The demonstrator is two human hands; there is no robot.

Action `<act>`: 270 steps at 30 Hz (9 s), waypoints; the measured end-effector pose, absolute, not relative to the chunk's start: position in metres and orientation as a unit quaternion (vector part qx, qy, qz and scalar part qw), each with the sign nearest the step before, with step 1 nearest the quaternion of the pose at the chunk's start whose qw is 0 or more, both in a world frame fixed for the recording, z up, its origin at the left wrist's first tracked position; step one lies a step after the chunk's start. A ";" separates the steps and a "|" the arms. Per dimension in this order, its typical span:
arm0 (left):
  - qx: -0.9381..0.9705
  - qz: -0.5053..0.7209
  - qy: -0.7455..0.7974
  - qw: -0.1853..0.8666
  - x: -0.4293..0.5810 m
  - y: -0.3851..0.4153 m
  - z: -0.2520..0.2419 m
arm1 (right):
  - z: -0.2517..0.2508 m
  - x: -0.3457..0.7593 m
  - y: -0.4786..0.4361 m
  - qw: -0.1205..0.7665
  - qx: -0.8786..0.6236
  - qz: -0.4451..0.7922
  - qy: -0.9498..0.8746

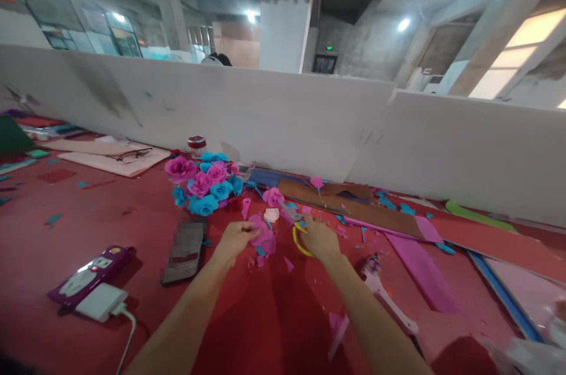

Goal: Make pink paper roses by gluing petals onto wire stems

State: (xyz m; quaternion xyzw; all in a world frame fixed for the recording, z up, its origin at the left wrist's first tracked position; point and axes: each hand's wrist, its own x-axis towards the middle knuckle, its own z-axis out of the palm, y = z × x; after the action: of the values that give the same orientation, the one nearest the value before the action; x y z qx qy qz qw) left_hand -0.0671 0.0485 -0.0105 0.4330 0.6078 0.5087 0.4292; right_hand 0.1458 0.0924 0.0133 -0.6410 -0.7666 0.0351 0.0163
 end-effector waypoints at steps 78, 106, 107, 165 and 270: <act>0.595 0.240 0.617 0.456 0.003 0.018 -0.017 | 0.001 0.217 -0.080 0.220 -0.602 0.456 -0.618; 0.533 0.326 0.585 0.517 -0.008 0.019 -0.005 | 0.012 0.280 -0.021 -0.005 -0.700 -0.040 -0.713; 0.528 0.335 0.579 0.523 -0.009 0.020 -0.002 | 0.018 0.274 -0.020 0.010 -0.699 -0.052 -0.713; 0.532 0.501 0.466 0.499 0.019 0.005 -0.005 | 0.024 0.138 0.004 0.630 -0.424 0.569 -0.316; 0.313 0.628 0.339 0.627 0.019 0.001 0.003 | 0.034 0.135 -0.011 0.589 -0.435 0.325 -0.599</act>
State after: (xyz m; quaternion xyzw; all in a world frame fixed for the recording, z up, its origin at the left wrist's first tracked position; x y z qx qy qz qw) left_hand 0.0191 0.0011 0.0030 0.3129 0.3387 0.6276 0.6272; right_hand 0.1351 -0.0105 0.0335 -0.4350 -0.5986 0.3251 0.5889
